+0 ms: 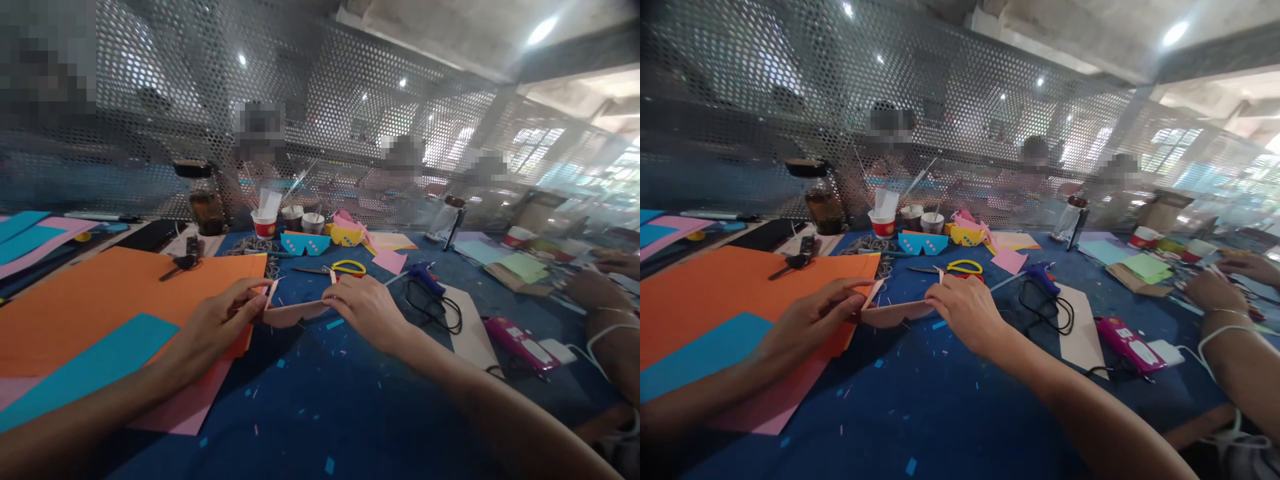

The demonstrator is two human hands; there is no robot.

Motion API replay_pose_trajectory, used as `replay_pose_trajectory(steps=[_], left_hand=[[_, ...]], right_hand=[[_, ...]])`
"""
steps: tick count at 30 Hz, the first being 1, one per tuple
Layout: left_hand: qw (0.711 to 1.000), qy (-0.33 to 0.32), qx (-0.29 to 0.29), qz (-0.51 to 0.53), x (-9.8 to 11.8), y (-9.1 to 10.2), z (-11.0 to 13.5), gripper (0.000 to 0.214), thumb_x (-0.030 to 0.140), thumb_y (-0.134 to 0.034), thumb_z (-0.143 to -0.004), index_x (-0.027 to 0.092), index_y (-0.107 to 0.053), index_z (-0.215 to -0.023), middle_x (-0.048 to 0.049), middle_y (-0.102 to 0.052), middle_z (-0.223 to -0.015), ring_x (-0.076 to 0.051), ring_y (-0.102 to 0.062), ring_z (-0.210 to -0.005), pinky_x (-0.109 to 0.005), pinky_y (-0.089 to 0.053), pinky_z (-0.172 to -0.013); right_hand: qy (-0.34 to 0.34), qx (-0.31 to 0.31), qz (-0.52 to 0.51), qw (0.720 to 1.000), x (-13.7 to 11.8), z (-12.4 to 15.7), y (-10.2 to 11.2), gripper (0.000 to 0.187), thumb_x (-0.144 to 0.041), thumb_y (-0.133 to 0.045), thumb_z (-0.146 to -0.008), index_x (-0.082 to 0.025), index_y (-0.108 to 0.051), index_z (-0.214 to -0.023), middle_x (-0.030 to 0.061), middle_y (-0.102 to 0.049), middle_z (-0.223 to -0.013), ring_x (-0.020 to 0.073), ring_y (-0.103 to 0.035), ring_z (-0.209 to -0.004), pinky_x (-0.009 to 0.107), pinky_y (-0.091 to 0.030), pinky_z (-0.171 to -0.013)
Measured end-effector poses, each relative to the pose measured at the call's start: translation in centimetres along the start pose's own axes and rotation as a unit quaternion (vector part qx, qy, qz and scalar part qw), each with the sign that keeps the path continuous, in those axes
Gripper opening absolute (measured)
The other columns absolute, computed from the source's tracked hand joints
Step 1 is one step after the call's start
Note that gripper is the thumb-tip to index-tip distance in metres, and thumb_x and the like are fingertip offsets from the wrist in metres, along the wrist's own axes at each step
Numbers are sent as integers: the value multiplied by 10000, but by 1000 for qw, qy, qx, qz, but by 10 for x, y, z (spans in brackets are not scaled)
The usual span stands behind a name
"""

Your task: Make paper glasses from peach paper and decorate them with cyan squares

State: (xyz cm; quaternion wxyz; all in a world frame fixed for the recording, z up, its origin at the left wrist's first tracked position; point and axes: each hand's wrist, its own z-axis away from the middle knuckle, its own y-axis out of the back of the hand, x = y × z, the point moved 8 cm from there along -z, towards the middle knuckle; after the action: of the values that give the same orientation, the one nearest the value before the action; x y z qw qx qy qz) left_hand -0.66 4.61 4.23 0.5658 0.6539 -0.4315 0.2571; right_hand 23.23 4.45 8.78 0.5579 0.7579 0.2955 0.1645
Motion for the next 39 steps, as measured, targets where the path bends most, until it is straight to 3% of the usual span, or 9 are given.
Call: replay_pose_trajectory(steps=[3,8,14,20,25,33,39], left_hand=[[999,-35,-12,-23,3,-1,1,428,542,-487,-1085,335,-706,-1388,-40,-851,-1095,-267,-815,-950,-360,-633,-829],[995,-83,3,-55,6,-1,2,332,491,-573,-1034,299,-805,-1173,-73,-847,-1140,-292,-791,-1015,-372,-636,-832],[987,-113,-16,-109,14,-3,1,276,446,-582,-1028,247,-773,-1041,-62,-800,-1040,-254,-762,-970,-342,-596,-830],[980,-144,-6,-135,16,-3,-5,301,417,-529,-1033,240,-771,-1025,-90,-754,-1112,-244,-751,-1009,-341,-616,-845],[981,-137,-9,-135,8,-4,-10,311,452,-540,-1016,247,-773,-1040,-122,-760,-1226,-283,-762,-1102,-359,-642,-880],[983,-119,-23,-138,9,-4,-13,329,429,-524,-1010,249,-747,-1171,-105,-787,-1252,-303,-764,-1151,-418,-622,-986],[989,-101,-20,-111,7,-3,-14,349,458,-524,-1021,264,-758,-1193,-98,-807,-1250,-323,-760,-1172,-439,-611,-1002]], right_hand=[[-1,-25,0,1000,1,1,0,166,-272,-625,-1111,-224,-783,-1097,45,-745,-1041,203,-706,-959,341,-463,-834],[-5,-64,0,998,3,1,-5,192,-286,-608,-1118,-225,-790,-1132,56,-689,-1052,213,-685,-960,356,-491,-835],[-30,-65,-34,997,5,3,-5,171,-269,-617,-1109,-229,-780,-1139,57,-648,-1101,204,-681,-947,357,-537,-839],[-33,-45,-98,994,10,2,-5,131,-222,-614,-1096,-210,-732,-1152,76,-673,-1216,221,-700,-1058,389,-576,-913],[-54,16,-159,986,29,-1,-3,249,-68,-537,-1056,-200,-687,-1203,94,-686,-1293,229,-661,-1233,438,-538,-1063],[-85,3,-159,984,33,0,-15,396,-10,-484,-956,-179,-671,-1260,132,-681,-1362,264,-675,-1249,467,-570,-1027],[-86,19,-171,981,34,0,-13,326,-27,-519,-957,-178,-710,-1173,115,-755,-1229,245,-753,-1101,423,-632,-944]])
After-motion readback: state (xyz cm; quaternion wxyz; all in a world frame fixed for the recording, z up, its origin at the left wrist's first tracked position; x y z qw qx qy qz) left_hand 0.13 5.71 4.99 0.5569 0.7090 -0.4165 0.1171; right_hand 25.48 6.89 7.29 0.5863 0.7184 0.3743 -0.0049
